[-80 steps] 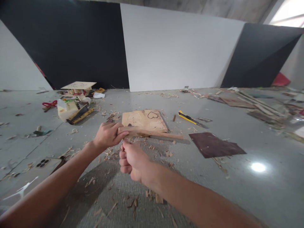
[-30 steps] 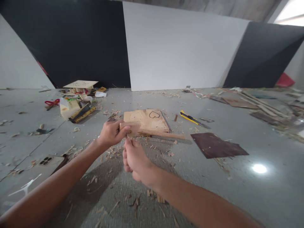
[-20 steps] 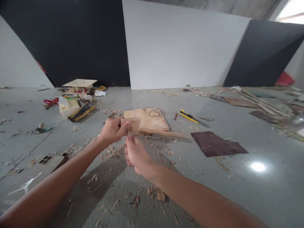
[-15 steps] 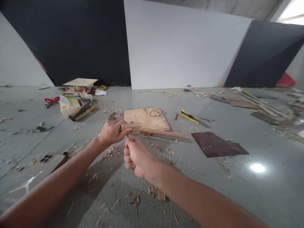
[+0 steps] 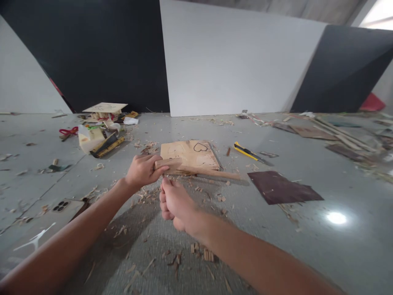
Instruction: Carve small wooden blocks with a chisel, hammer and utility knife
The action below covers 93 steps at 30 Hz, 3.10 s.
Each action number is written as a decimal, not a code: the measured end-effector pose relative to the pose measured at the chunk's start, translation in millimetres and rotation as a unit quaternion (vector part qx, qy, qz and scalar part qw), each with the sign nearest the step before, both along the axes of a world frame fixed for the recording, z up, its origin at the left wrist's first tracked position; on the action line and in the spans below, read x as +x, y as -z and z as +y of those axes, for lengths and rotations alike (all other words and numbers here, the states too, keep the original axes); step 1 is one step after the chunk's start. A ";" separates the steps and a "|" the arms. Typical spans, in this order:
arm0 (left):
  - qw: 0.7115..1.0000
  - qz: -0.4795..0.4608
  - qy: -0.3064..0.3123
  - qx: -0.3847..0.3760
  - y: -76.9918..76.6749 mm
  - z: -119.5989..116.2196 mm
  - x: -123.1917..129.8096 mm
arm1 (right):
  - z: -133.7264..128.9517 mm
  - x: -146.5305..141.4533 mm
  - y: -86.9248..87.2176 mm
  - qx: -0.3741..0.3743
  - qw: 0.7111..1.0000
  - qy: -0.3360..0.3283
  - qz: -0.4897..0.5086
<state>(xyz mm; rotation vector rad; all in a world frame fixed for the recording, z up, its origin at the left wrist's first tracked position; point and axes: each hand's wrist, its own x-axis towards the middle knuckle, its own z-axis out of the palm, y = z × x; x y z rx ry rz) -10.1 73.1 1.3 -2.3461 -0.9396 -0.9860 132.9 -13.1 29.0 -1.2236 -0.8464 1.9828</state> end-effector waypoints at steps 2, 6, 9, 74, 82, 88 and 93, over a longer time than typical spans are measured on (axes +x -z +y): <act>0.999 0.026 0.026 0.004 0.3 3.4 -3.5 | 0.4 2.9 0.1 -0.004 1.000 -0.021 0.007; 0.984 -0.131 -0.095 -0.079 -7.8 11.6 -23.1 | -8.6 11.0 12.0 0.133 0.987 0.002 -0.086; 0.938 -0.285 -0.175 -0.092 -22.0 13.3 -43.3 | -17.5 17.1 23.0 0.227 0.967 0.005 -0.119; 0.798 0.124 0.060 -0.587 -18.9 -60.2 12.3 | -1.4 71.4 -34.7 0.567 0.615 -0.178 -0.518; 0.795 0.155 0.061 -0.583 -17.1 -58.9 13.6 | -3.8 60.2 -36.1 0.605 0.566 -0.162 -0.536; 0.797 0.159 0.062 -0.579 -16.6 -58.6 13.7 | -3.8 56.9 -38.1 0.608 0.573 -0.174 -0.522; 0.792 0.171 0.056 -0.584 -19.5 -59.4 15.7 | -2.9 58.8 -38.6 0.615 0.571 -0.180 -0.513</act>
